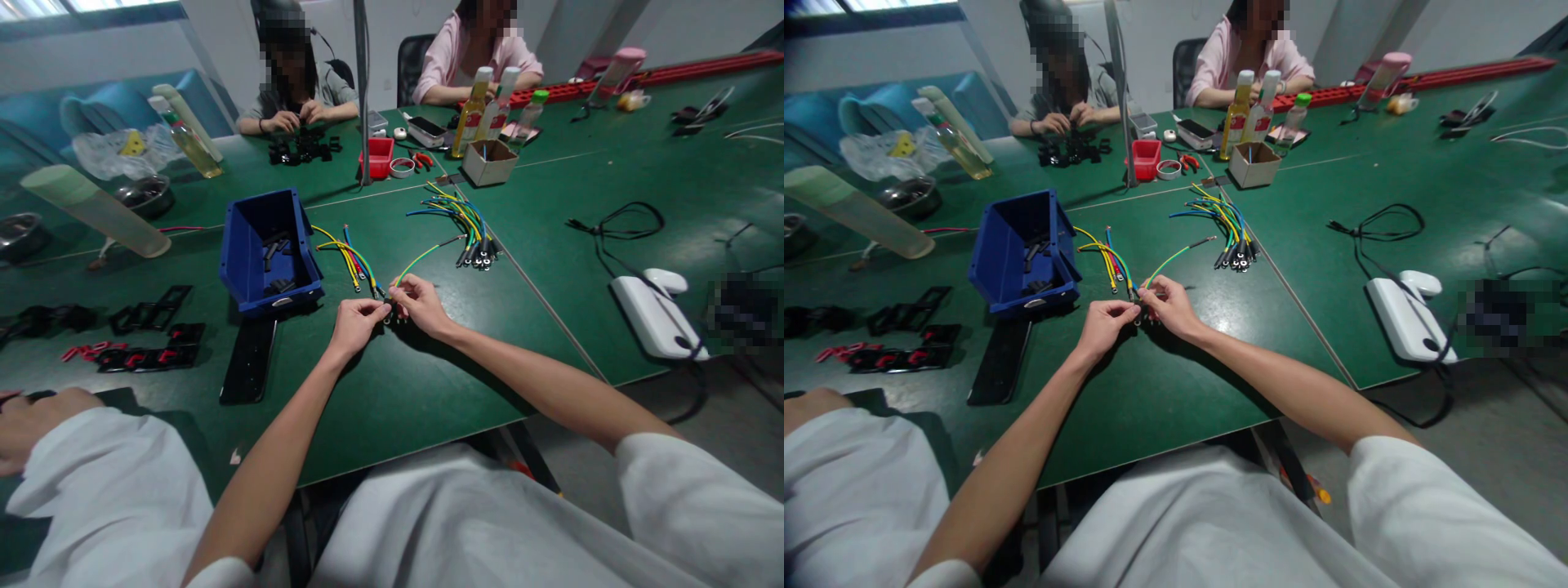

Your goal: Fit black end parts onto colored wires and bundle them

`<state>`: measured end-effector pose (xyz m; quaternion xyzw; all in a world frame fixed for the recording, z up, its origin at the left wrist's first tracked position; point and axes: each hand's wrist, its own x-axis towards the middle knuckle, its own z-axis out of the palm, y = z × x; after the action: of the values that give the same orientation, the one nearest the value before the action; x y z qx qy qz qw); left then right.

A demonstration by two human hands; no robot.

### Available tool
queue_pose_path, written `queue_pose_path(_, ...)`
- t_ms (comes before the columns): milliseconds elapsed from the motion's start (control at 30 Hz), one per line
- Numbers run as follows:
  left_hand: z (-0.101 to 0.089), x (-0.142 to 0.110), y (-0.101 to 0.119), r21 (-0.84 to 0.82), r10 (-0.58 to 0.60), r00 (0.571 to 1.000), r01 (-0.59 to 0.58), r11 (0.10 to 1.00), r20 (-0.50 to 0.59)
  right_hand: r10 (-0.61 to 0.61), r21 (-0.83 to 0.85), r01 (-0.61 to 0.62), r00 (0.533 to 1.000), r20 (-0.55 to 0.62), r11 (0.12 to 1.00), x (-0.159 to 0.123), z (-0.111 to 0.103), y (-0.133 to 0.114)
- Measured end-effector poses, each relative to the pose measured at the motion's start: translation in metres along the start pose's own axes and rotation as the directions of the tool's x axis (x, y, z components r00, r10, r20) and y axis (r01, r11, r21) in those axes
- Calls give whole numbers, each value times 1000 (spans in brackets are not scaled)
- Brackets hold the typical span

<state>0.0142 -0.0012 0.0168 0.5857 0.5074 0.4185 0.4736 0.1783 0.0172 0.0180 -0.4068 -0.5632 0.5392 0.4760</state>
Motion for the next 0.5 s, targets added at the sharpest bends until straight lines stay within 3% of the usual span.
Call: queue_pose_path(500,-4,2,-1,14,23,997,-24,1000,71,25,26,-26,999,35,999,2,-1,2)
